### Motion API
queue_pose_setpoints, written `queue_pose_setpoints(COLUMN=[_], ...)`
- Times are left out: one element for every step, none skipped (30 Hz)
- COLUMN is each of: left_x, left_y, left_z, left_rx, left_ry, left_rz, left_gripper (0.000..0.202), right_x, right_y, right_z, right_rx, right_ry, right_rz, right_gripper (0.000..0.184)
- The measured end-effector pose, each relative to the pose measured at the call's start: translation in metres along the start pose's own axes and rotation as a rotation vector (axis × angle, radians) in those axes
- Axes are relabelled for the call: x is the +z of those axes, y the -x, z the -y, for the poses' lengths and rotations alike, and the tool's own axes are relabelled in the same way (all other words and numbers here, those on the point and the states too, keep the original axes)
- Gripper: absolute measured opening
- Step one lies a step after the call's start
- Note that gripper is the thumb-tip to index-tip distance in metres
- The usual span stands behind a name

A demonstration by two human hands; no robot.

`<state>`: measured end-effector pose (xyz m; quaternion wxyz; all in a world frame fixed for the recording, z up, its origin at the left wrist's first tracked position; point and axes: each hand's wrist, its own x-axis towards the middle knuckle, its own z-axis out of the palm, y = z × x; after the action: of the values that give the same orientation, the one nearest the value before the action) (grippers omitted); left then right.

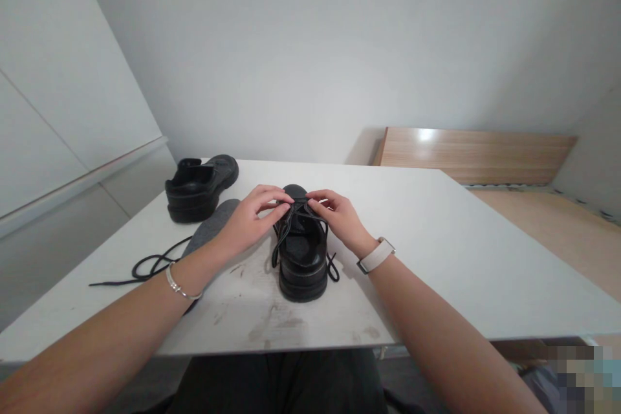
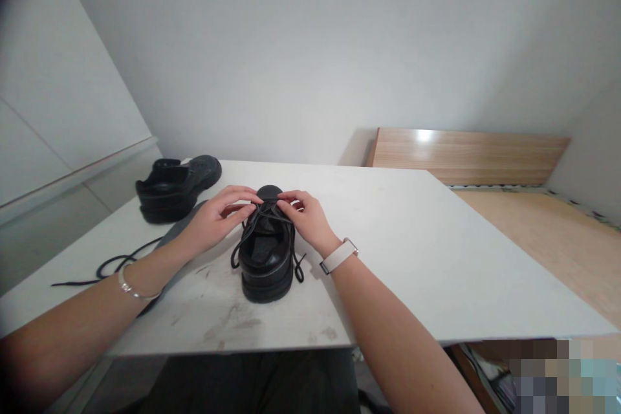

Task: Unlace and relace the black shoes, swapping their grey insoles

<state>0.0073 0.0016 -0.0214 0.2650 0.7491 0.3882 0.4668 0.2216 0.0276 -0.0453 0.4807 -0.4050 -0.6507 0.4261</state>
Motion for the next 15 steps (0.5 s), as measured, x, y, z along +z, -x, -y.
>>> queue_pose_setpoints(left_x=[0.0,0.0,0.0,0.0,-0.001,-0.001,-0.002,-0.002,-0.003,-0.003,-0.002,-0.002,-0.001,0.0,0.001], left_y=[0.0,0.0,0.0,0.0,-0.001,-0.001,-0.001,-0.001,-0.001,-0.001,-0.001,-0.001,0.0,0.0,0.0], left_z=[0.0,-0.001,-0.002,-0.004,-0.005,-0.006,-0.007,-0.008,-0.008,-0.009,-0.009,-0.01,-0.01,-0.01,-0.01], left_rx=[-0.013,-0.026,-0.039,-0.051,-0.063,-0.075,-0.085,-0.091,-0.094,-0.095,-0.094,-0.094,-0.092,-0.089,-0.089], left_ry=[0.019,0.036,0.049,0.059,0.067,0.074,0.082,0.092,0.101,0.11,0.114,0.113,0.105,0.091,0.072], left_rz=[0.001,0.008,0.02,0.035,0.05,0.062,0.068,0.069,0.069,0.07,0.074,0.078,0.08,0.077,0.068], left_gripper=[0.022,0.022,0.023,0.024,0.024,0.025,0.025,0.025,0.026,0.026,0.026,0.026,0.026,0.026,0.027], right_x=[0.0,0.0,0.001,0.001,0.001,0.001,0.001,0.001,0.001,0.001,0.002,0.002,0.003,0.004,0.005], right_y=[0.0,-0.001,-0.001,-0.001,-0.001,-0.002,-0.002,-0.002,-0.002,-0.002,-0.001,0.0,0.001,0.002,0.003], right_z=[-0.001,-0.002,-0.003,-0.004,-0.004,-0.005,-0.005,-0.005,-0.005,-0.004,-0.003,-0.002,0.0,0.002,0.004], right_rx=[-0.002,-0.002,-0.001,0.001,0.002,0.0,-0.003,-0.007,-0.011,-0.019,-0.032,-0.049,-0.065,-0.078,-0.089], right_ry=[-0.004,-0.01,-0.017,-0.022,-0.024,-0.021,-0.011,0.005,0.029,0.059,0.092,0.125,0.155,0.18,0.197], right_rz=[-0.003,-0.012,-0.026,-0.042,-0.057,-0.069,-0.079,-0.089,-0.099,-0.109,-0.122,-0.137,-0.152,-0.165,-0.174], right_gripper=[0.038,0.037,0.036,0.035,0.034,0.033,0.031,0.029,0.026,0.024,0.021,0.019,0.017,0.016,0.015])
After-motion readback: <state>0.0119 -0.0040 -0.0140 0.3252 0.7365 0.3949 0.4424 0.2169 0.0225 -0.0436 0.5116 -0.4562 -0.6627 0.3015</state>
